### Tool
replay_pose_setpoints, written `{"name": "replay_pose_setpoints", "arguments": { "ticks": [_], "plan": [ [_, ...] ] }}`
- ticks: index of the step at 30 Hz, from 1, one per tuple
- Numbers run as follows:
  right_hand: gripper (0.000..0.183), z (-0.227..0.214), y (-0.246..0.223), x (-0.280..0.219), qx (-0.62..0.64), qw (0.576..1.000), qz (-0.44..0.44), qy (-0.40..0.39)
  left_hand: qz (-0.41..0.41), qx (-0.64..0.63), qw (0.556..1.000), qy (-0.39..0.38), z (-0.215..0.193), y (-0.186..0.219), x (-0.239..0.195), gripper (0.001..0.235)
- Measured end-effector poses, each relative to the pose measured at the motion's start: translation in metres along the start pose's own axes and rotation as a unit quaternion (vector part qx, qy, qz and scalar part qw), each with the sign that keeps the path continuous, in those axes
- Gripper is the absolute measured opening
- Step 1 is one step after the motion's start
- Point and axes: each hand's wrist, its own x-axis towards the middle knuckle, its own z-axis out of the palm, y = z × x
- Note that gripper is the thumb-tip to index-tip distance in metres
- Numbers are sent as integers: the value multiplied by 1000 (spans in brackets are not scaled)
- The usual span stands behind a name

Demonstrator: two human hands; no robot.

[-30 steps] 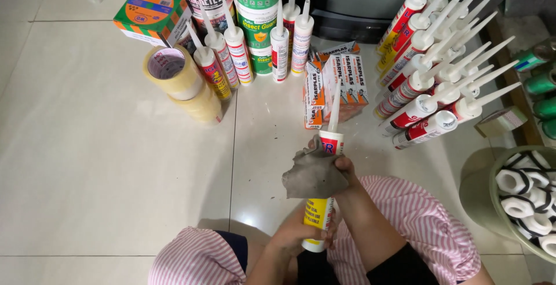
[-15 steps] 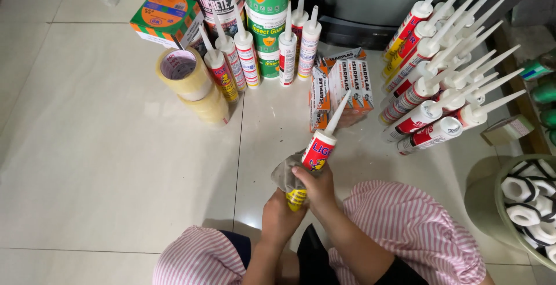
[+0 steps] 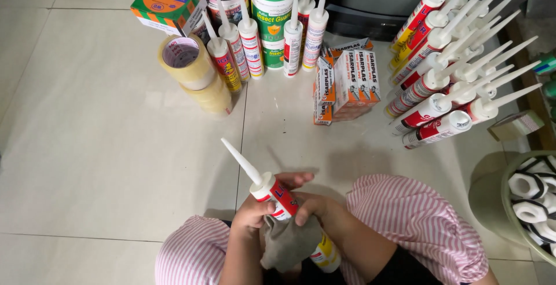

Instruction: The person sits on the floor and wipes several sealant tubes with a cloth, cleaning the exterior surfaces. They handle each tube individually, rotate it to wipe different sides, and place it back among the other tubes.

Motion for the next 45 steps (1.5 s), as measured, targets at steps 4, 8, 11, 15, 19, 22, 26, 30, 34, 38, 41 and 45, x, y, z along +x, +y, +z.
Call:
{"name": "replay_pose_setpoints", "arguments": {
  "ticks": [4, 8, 11, 15, 19, 22, 26, 30, 34, 38, 41, 45],
  "plan": [
    [60, -34, 3, 31, -107, 991, -4, -84, 37, 43, 996, 73, -1, -1, -6, 32],
    [51, -27, -8, 36, -362, 922, -18, -135, 52, 89, 982, 159, -5, 0, -10, 23],
    [41, 0, -18, 25, -505, 862, -46, -24, 54, 63, 957, 278, -13, -12, -12, 16],
    [31, 33, -22, 12, -562, 818, -64, 107, 100, 35, 891, 441, -11, -12, -3, 4],
    [33, 50, -20, 9, -669, 716, -20, 197, 89, -22, 824, 559, -16, -15, -3, 5],
    [49, 35, -11, 15, -745, 629, -38, 218, 56, -46, 757, 650, -20, -11, -4, 11],
    [53, 15, -4, 16, -798, 550, -111, 220, 94, -130, 688, 707, -23, 7, -4, 7],
    [57, 10, -3, 13, -806, 534, -130, 221, 128, -194, 671, 704, -19, 15, -2, 10],
    [56, 14, -7, 9, -784, 556, -148, 233, 189, -184, 728, 633, -37, -4, -15, 11],
    [41, 22, -20, -2, -677, 711, -21, 186, 233, -115, 871, 417, -49, -15, -23, 19],
    [45, 2, -23, 0, -648, 758, 22, 76, 248, -128, 915, 291, -45, -11, -26, 23],
    [51, -36, -17, 14, -465, 855, 71, -217, 293, -201, 930, 90, -40, -5, -27, 23]
  ]
}}
